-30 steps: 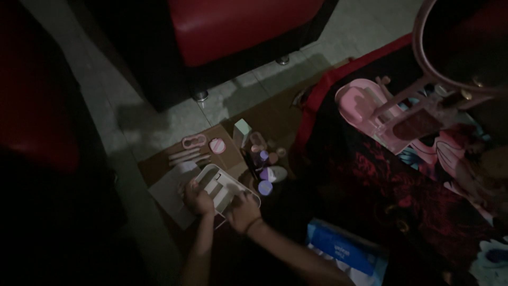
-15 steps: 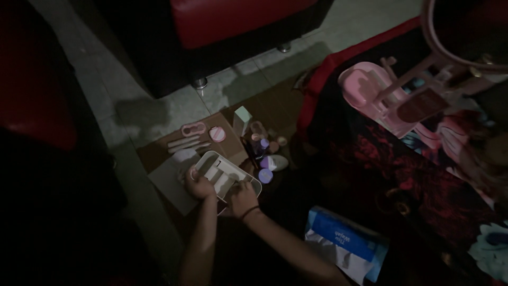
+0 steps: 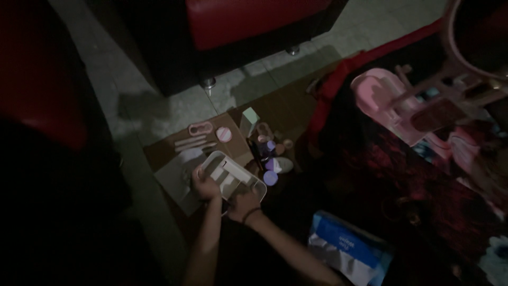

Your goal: Organize jewelry or small accessories into a partitioned storage container.

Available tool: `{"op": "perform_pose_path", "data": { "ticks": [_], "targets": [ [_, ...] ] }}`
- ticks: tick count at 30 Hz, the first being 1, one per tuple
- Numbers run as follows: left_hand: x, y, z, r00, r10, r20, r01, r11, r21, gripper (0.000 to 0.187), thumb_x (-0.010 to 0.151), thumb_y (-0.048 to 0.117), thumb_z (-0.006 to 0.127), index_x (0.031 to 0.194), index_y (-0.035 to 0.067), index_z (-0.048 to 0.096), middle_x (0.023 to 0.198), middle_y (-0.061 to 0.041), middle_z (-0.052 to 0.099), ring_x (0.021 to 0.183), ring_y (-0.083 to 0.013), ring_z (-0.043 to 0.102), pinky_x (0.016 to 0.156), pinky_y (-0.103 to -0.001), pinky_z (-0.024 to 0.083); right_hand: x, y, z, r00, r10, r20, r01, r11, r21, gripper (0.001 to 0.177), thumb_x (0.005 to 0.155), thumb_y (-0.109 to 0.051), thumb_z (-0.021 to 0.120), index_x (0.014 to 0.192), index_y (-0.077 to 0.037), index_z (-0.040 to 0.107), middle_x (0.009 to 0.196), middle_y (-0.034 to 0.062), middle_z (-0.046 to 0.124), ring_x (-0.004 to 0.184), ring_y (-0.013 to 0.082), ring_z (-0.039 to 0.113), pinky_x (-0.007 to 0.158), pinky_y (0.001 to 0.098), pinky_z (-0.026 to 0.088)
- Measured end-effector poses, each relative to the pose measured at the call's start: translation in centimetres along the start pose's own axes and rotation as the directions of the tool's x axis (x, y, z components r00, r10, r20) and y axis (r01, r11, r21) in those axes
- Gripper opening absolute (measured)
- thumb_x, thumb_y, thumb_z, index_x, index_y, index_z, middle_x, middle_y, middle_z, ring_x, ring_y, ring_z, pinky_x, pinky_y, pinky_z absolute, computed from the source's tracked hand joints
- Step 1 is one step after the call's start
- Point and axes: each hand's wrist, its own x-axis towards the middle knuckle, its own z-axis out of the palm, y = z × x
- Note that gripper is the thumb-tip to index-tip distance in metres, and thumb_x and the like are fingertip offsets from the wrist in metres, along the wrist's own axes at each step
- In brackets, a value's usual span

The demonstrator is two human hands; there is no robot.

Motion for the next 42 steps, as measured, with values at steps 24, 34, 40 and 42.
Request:
{"op": "perform_pose_path", "data": {
  "ticks": [24, 34, 40, 42],
  "targets": [
    [-1.6, 6.3, 6.0, 0.959, 0.274, -0.068, -0.1, 0.555, 0.826, 0.05, 0.11, 0.048, 0.049, 0.111, 0.005, 0.073, 0.106, -0.014, 0.076, 0.098, -0.0314, 0.072, 0.09, -0.04, 0.055, 1.5, 1.0, 1.4, 0.984, 0.056, 0.17, 0.009, 0.933, -0.359, 0.058, 0.091, -0.053, 0.062, 0.115, -0.001, 0.069, 0.114, 0.0216, 0.069, 0.1, 0.0343, 0.07, 0.077, 0.0465, 0.058],
    [-1.5, 6.3, 6.4, 0.97, 0.189, -0.154, -0.009, 0.658, 0.753, 0.034, 0.108, 0.033, 0.057, 0.108, 0.004, 0.075, 0.1, -0.012, 0.076, 0.092, -0.0246, 0.072, 0.087, -0.037, 0.056, 1.1, 2.6, 1.0, 0.998, 0.022, 0.052, -0.032, 0.982, 0.185, 0.048, 0.077, -0.05, 0.08, 0.105, -0.012, 0.078, 0.106, 0.0155, 0.076, 0.097, 0.034, 0.072, 0.088, 0.0439, 0.057],
    [-1.0, 5.5, 4.2, 0.982, 0.116, -0.147, 0.062, 0.539, 0.84, 0.033, 0.108, 0.034, 0.056, 0.111, 0.005, 0.072, 0.102, -0.012, 0.074, 0.092, -0.0248, 0.069, 0.085, -0.039, 0.054, 1.6, 3.1, -1.6, 0.936, 0.091, -0.341, 0.098, 0.862, 0.498, 0.031, 0.087, -0.028, 0.068, 0.114, -0.017, 0.076, 0.098, 0.0114, 0.078, 0.082, 0.0286, 0.077, 0.076, 0.0392, 0.062],
    [0.0, 2.6, 0.2, 0.999, -0.004, -0.054, 0.04, 0.733, 0.679, 0.031, 0.106, 0.033, 0.061, 0.114, 0.003, 0.068, 0.106, -0.015, 0.07, 0.098, -0.0287, 0.064, 0.091, -0.038, 0.051, 2.1, 2.2, -2.4, 0.944, -0.056, -0.325, 0.075, 0.996, 0.046, 0.029, 0.082, -0.021, 0.073, 0.11, -0.019, 0.08, 0.092, 0.0136, 0.078, 0.079, 0.0342, 0.074, 0.072, 0.045, 0.058]
  ]
}}
